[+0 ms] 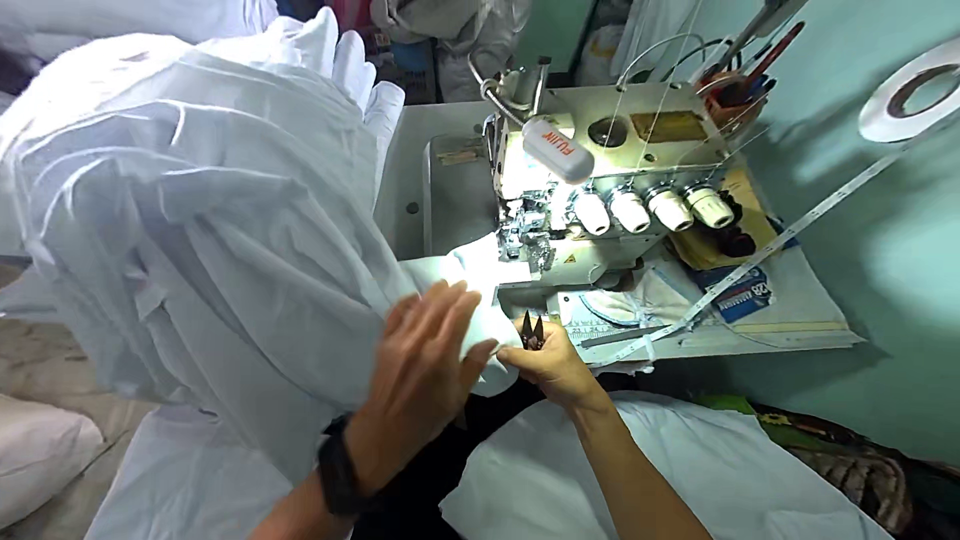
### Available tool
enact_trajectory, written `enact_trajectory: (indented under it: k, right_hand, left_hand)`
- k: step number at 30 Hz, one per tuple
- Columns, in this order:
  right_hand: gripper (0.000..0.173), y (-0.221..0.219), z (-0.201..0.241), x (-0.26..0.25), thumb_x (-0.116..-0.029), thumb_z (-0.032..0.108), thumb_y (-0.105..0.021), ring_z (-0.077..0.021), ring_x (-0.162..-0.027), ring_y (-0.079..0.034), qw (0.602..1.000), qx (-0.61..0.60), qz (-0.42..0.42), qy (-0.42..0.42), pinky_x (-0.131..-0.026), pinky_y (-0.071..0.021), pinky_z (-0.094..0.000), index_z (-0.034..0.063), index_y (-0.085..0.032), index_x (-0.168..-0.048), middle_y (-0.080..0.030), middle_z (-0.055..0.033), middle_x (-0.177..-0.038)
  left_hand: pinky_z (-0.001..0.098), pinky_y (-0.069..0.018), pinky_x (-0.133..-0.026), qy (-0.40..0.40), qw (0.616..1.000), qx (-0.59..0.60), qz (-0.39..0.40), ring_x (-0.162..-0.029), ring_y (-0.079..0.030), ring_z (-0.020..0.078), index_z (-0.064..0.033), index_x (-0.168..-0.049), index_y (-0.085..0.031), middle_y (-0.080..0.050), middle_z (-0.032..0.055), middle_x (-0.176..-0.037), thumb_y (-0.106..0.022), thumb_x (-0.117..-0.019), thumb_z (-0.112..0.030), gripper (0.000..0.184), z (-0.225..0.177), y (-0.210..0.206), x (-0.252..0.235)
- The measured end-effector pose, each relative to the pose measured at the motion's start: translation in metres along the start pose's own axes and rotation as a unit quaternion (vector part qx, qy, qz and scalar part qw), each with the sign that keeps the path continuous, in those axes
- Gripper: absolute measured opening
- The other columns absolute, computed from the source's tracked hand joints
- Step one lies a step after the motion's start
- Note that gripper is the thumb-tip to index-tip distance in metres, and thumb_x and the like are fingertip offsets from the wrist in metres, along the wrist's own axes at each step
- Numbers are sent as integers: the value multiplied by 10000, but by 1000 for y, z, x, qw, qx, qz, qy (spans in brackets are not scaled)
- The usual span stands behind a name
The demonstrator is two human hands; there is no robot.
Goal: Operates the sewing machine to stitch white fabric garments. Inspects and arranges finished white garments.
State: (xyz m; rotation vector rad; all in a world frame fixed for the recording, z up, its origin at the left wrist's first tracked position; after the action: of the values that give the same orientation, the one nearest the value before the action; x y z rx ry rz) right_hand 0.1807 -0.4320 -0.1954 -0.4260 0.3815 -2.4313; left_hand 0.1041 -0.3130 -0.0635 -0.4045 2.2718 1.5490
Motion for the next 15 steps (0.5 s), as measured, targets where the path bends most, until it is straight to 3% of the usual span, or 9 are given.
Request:
enact_trajectory:
  k: [2, 4, 6, 9, 11, 13, 15]
  right_hand:
    - [161, 5, 7, -4, -778, -45, -696, 29, -493, -516, 999, 10, -26, 17, -465, -432, -143, 101, -653, -831, -624, 77, -637]
    - [169, 12, 14, -10, -773, -38, -699, 20, -479, -497, 996, 17, -77, 31, -462, -430, -148, 105, -615, -807, -586, 78, -616]
    - [164, 20, 19, -17, -766, -68, -708, 8, -445, -465, 990, -5, -130, 52, -434, -409, -151, 73, -636, -808, -574, 56, -593]
    - [191, 32, 25, -21, -767, -123, -699, -5, -427, -456, 974, -21, -206, 92, -418, -412, -156, 48, -629, -813, -566, 38, -578]
    - [174, 45, 28, -14, -783, -105, -699, 4, -450, -470, 954, 15, -266, 140, -431, -418, -151, 43, -644, -855, -583, 50, -618]
    - [100, 52, 35, 0, -840, -32, -679, 46, -508, -489, 926, 94, -301, 206, -487, -425, -118, 44, -641, -892, -591, 82, -675]
    - [36, 49, 45, 18, -887, 9, -630, 98, -601, -516, 888, 181, -298, 301, -565, -436, -76, 5, -651, -859, -613, 85, -725]
  left_hand:
    - [593, -425, -1083, 11, 998, 21, 57, -1361, -547, 366, 33, -1313, -637, -607, 207, -1414, -484, -1039, -366, 507, 12, -49, -4]
    - [626, -354, -1136, 27, 995, 38, 91, -1419, -471, 404, 76, -1384, -564, -527, 246, -1485, -536, -1027, -298, 517, 36, -62, -31]
    - [619, -332, -1157, 36, 988, 73, 130, -1413, -461, 428, 82, -1414, -518, -509, 267, -1488, -569, -1031, -193, 474, 59, -63, -67]
    - [555, -480, -1029, 27, 992, 104, 66, -1162, -647, 417, 87, -1224, -639, -667, 274, -1220, -592, -1008, -117, 301, 90, -57, -111]
    - [531, -521, -950, 37, 995, 94, -26, -1055, -681, 405, 90, -1132, -661, -688, 275, -1117, -625, -981, -112, 256, 102, -48, -114]
    - [542, -478, -997, 24, 995, 65, -77, -1110, -653, 412, 95, -1138, -647, -670, 276, -1173, -638, -965, -84, 249, 94, -37, -103]
    - [547, -427, -1046, -46, 994, 45, -84, -1156, -631, 411, 82, -1060, -667, -671, 267, -1192, -641, -951, -94, 209, 61, -25, -80]
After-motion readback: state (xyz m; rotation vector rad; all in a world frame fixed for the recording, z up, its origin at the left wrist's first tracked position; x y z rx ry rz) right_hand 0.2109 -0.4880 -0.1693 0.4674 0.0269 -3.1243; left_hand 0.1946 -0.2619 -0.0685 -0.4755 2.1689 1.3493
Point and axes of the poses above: each hand's wrist, its own x-axis away from the middle knuckle, its own y-axis out of the back of the hand, z = x × y, the point moved 9 cm from there along -x, towards the middle knuckle
